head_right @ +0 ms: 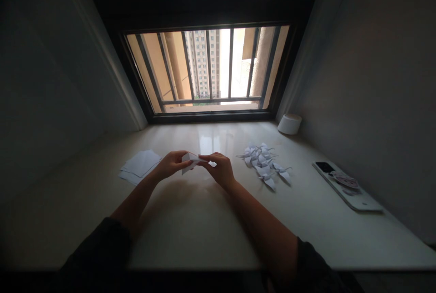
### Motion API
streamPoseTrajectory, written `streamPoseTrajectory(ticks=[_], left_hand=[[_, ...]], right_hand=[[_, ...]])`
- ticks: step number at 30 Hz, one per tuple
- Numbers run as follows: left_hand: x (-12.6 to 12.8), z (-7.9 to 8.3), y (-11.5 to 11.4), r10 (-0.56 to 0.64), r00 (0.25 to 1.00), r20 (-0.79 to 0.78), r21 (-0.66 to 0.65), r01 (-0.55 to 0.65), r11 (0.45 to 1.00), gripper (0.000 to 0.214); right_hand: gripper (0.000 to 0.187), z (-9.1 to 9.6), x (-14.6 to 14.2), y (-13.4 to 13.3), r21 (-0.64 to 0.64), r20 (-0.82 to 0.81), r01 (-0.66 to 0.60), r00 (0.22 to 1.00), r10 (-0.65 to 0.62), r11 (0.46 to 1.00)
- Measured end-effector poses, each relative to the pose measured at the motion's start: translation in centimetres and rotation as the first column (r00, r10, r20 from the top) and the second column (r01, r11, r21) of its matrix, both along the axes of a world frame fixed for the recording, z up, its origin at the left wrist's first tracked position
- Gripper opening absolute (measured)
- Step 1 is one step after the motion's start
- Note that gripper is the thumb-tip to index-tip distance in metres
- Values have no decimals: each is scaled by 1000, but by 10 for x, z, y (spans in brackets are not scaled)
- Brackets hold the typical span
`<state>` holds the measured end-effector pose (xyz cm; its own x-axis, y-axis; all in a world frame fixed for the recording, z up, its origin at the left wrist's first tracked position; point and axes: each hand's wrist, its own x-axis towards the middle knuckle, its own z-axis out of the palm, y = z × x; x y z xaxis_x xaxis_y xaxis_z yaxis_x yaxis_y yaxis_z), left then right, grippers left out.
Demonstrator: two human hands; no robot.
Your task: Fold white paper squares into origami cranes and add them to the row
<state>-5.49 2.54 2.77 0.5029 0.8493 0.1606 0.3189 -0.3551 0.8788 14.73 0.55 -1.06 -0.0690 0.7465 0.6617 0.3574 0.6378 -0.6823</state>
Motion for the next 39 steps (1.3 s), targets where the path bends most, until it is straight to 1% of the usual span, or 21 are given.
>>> streamPoseTrajectory(ticks=[6,13,18,21,23,24,27,30,34,39], left_hand=[[1,1,-2,-14,999,30,-33,15,999,36],[1,0,-1,-1,999,53,-63,4,998,37],[1,1,-1,29,999,15,-1,-29,1000,37],[3,0,-4,101,994,29,56,-103,993,46],[6,0,-6,156,987,39,109,-160,981,55],[7,-1,-7,174,984,37,141,-178,974,56],[10,-1,-8,228,973,26,218,-228,949,46],[9,-1,-8,282,959,19,216,-279,936,43],[7,0,-7,280,960,16,197,-278,940,46],[6,1,-8,283,959,-4,207,-276,939,45]], right_hand=[[22,-1,-1,-1,11,2,0,1000,0,1000],[23,0,1,-1,70,92,12,996,-18,997],[22,1,0,-2,72,94,19,995,-25,997],[21,2,0,-3,72,87,49,995,-56,996],[20,2,-1,-3,81,92,85,991,-92,993],[20,2,-1,-3,85,90,99,990,-107,991],[21,2,-1,-3,88,58,105,992,-110,991],[21,2,0,-3,73,8,88,996,-89,993],[19,3,0,-3,46,-38,84,996,-82,995],[17,3,0,-3,39,-38,89,995,-87,995]])
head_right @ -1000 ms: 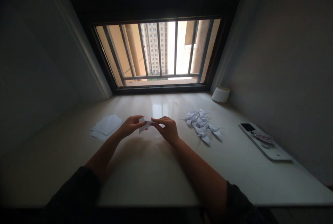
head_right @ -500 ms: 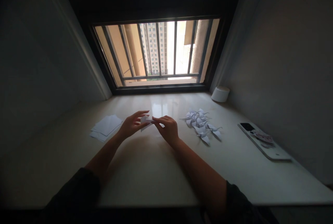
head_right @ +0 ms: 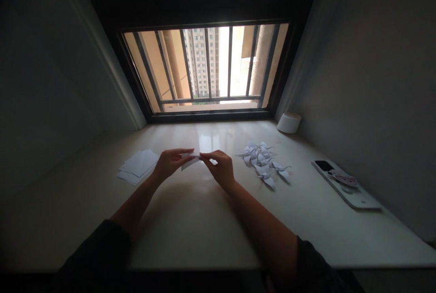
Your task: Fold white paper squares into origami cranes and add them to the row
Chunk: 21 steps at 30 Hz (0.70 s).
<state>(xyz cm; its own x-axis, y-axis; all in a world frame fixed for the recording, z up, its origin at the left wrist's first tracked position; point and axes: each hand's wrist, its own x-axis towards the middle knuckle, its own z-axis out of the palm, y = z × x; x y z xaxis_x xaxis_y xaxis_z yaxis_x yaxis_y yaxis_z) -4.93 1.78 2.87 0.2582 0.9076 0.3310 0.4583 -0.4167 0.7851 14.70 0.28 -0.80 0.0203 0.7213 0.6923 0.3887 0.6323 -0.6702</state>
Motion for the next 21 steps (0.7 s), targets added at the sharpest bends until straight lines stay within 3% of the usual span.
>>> streamPoseTrajectory(ticks=[10,16,18,21], left_hand=[[1,-4,0,29,1000,-11,44,-29,999,42],[6,-9,-1,117,986,-116,146,-100,984,39],[7,-11,0,100,992,-72,112,-92,990,37],[10,-12,3,-14,985,173,-36,21,999,34]], right_hand=[[15,2,1,0,65,77,13,997,-18,998],[15,5,3,-2,205,237,42,967,-91,978],[18,7,2,-4,240,280,15,956,-84,971],[32,9,-1,-7,204,217,-23,976,-23,979]])
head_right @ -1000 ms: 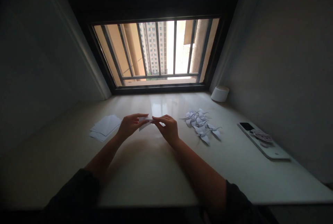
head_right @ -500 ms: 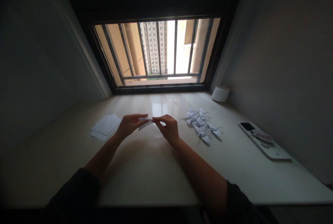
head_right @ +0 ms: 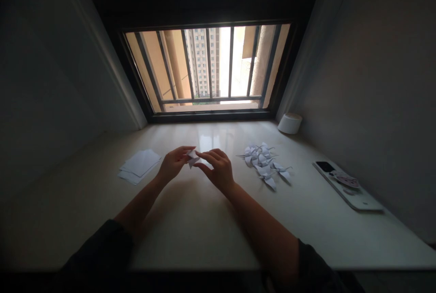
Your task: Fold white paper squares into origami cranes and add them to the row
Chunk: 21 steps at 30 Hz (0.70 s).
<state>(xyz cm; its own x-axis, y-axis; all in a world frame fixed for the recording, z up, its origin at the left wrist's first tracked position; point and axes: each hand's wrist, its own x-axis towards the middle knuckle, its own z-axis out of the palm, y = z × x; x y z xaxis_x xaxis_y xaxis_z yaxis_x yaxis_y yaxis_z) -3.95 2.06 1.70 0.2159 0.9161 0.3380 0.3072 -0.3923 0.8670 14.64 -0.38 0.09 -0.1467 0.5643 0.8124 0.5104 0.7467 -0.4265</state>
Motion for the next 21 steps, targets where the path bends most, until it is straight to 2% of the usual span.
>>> streamPoseTrajectory(ticks=[3,5,8,11,15,21], left_hand=[[3,1,1,-109,963,247,-119,142,983,37],[6,1,0,-140,939,313,-149,195,969,39],[9,0,-3,-170,928,331,-148,229,962,39],[10,-3,-3,-172,932,318,-117,219,969,40],[11,-7,-1,-153,938,311,-89,188,978,43],[12,-7,-3,-188,936,296,-39,209,977,33]], right_hand=[[34,-1,-2,0,-105,-149,-45,988,29,993],[31,-3,-3,2,-184,-217,-83,975,42,979],[28,-6,-4,5,-262,-272,-146,960,72,954],[30,-7,-5,6,-276,-287,-168,954,86,946],[34,-8,-5,5,-281,-271,-137,961,59,950],[28,-7,-5,2,-295,-255,-82,967,4,952]])
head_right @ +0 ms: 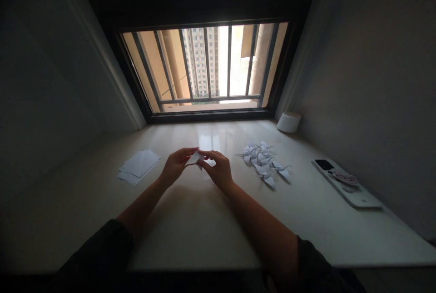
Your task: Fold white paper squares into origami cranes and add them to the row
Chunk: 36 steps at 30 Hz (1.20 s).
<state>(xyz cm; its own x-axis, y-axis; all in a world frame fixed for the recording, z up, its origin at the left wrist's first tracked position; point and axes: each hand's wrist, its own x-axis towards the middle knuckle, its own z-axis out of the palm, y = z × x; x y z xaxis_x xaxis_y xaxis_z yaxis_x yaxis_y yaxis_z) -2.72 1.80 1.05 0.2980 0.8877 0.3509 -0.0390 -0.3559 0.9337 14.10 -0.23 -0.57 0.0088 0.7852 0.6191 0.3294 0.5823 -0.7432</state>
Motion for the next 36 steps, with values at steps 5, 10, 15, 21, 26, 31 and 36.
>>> streamPoseTrajectory(ticks=[5,10,15,21,26,31,36], left_hand=[[-1,0,1,-16,998,-57,19,17,1000,35],[-4,1,0,-24,989,-146,91,37,995,37],[-4,10,-10,112,923,-369,323,14,946,51],[-2,11,-16,356,865,-355,524,-131,841,35],[-4,3,-14,385,858,-339,532,-163,831,22],[-4,1,-14,393,875,-282,547,-190,815,19],[-2,1,-15,398,878,-267,542,-205,815,16]], right_hand=[[24,0,0,1,7,-28,12,1000,-12,1000],[21,1,2,2,-33,-52,14,999,-15,999],[21,1,3,3,-86,-63,45,997,-50,995],[20,2,3,3,-100,-3,89,996,-90,991],[24,2,2,4,-124,5,73,997,-73,990],[28,-3,2,7,-144,-54,-49,998,41,988],[27,-7,3,12,-190,-95,-79,994,61,979]])
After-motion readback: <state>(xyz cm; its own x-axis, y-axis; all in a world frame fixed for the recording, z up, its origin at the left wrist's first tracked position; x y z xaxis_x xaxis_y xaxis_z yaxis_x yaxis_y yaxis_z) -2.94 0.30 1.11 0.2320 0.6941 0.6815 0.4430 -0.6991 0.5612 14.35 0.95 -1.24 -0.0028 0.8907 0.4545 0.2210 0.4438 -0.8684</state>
